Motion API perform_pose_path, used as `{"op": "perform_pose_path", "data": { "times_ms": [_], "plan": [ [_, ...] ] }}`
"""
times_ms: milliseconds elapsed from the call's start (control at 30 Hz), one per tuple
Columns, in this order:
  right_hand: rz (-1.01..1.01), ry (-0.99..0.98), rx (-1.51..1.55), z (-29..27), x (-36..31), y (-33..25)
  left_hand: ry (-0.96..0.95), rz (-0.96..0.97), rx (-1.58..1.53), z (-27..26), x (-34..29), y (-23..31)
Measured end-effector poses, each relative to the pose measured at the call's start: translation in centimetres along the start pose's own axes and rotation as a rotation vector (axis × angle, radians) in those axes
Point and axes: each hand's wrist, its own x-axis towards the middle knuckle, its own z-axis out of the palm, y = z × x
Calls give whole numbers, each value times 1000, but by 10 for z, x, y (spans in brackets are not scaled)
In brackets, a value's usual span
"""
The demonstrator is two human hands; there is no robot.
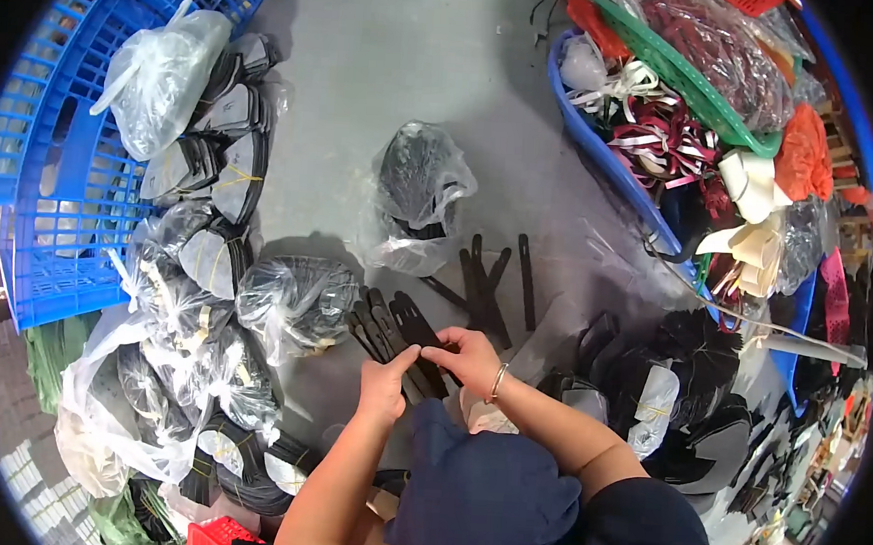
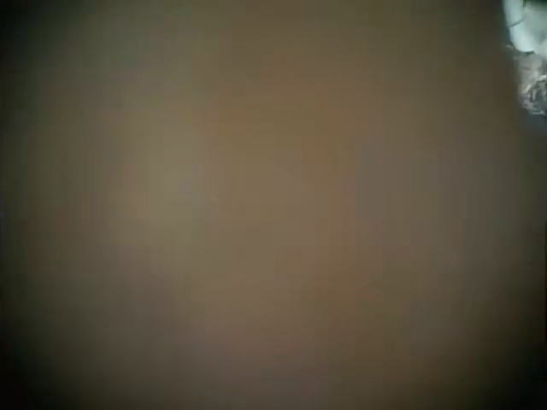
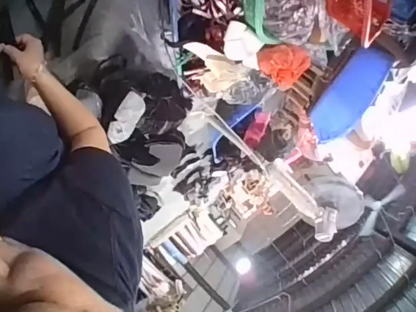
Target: The person sorts and organizes black shoe components by hand, taking them from a pile and placing them into a red basket and plastic bags.
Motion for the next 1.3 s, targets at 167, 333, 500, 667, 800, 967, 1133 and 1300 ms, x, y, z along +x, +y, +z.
{"op": "perform_pose_path", "data": {
  "times_ms": [167, 333, 500, 667, 800, 967, 1133, 1300],
  "plan": [
    [-55, 195, 191, -6, 2, 3, 16, -6, -18, 0, 2, 3],
    [-33, 501, 40, -42, 16, 9, -18, 66, -37, -9, 8, 2],
    [-700, 966, -992, -44, 21, 6, -6, 8, -29, -8, 6, -1],
    [-343, 315, -304, -10, 6, 7, 17, -53, -22, 4, 2, 1],
    [-145, 25, -188, -4, 9, 6, 23, 42, 13, 9, -1, 6],
    [-67, 103, 114, -14, 7, 5, -14, -7, -79, 4, -2, 13],
    [-320, 648, -265, -39, 19, 25, -57, -38, -107, -1, 0, 11],
    [-628, 707, -799, -20, 6, -2, -148, -69, -138, -1, -3, 8]
  ]
}}
